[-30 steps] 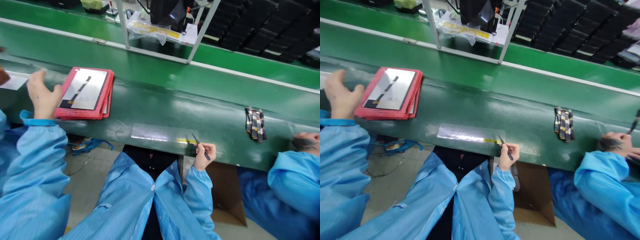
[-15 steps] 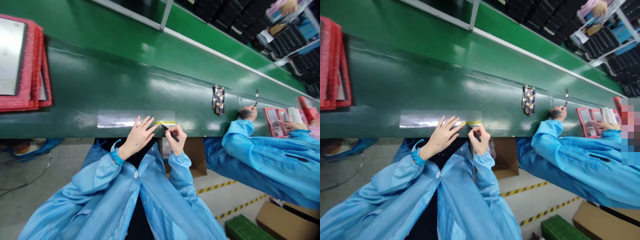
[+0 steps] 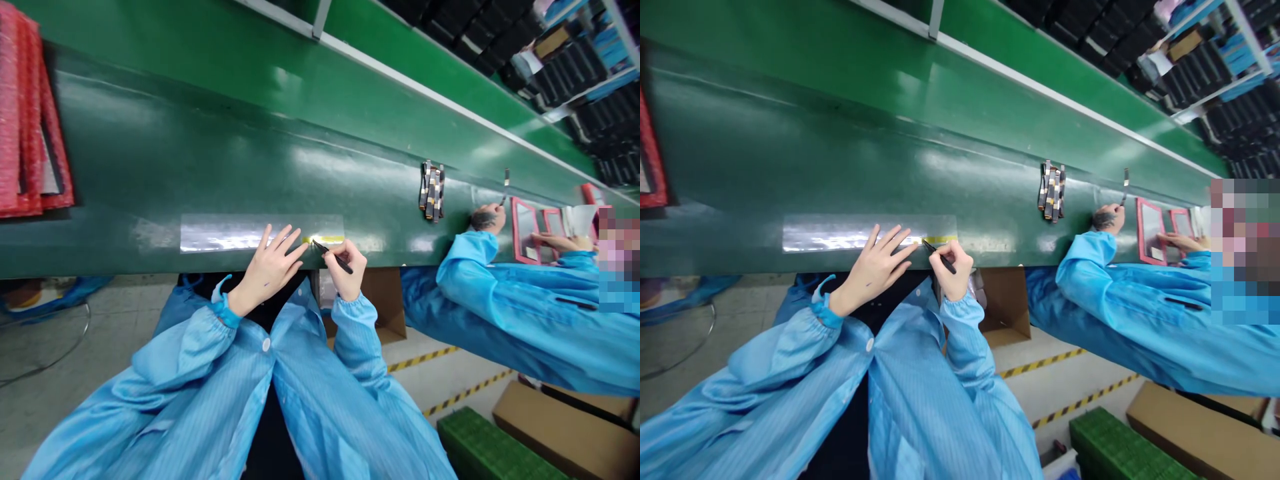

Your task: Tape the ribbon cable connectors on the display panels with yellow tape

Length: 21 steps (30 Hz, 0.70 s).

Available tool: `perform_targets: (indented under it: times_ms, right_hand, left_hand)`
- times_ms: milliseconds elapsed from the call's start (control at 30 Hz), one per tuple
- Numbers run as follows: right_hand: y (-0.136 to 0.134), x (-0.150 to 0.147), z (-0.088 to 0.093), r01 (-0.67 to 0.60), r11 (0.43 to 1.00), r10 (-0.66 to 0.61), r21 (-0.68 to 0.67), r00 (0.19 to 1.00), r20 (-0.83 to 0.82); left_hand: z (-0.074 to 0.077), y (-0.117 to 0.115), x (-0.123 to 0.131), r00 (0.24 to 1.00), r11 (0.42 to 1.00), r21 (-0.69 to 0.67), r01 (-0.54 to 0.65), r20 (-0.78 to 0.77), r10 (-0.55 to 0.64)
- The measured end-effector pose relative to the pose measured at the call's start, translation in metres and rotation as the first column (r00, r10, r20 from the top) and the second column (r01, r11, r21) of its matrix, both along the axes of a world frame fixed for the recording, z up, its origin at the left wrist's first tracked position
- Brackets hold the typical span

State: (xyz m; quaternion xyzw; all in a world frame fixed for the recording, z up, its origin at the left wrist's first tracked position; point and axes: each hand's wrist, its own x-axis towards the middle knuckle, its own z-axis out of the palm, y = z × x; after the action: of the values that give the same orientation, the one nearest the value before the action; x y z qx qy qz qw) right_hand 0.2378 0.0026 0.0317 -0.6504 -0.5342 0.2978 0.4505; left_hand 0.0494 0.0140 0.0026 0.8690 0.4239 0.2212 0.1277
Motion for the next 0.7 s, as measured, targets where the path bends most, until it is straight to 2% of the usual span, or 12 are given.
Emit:
perform_targets:
  times_ms: [100,200,433,700]
  right_hand:
    - [0.003,0.003,-0.004,0.034,0.999,-0.038,-0.042,0.996,-0.086]
    - [0.003,0.003,-0.003,0.039,0.998,-0.044,-0.052,0.994,-0.097]
    - [-0.004,-0.008,0.005,-0.059,0.998,0.055,0.021,0.984,0.167]
    - [0.005,0.0,-0.003,0.053,0.997,-0.058,-0.052,0.993,-0.106]
  left_hand:
    - [0.0,0.0,0.0,1.0,1.0,-0.022,-0.003,0.028,0.004]
    - [0.001,0.0,0.0,0.999,1.0,-0.021,-0.015,0.031,0.015]
    - [0.001,0.0,0.0,0.999,1.0,-0.029,-0.011,0.034,0.012]
    - [-0.001,0.0,-0.001,1.0,1.0,0.003,-0.007,0.011,0.007]
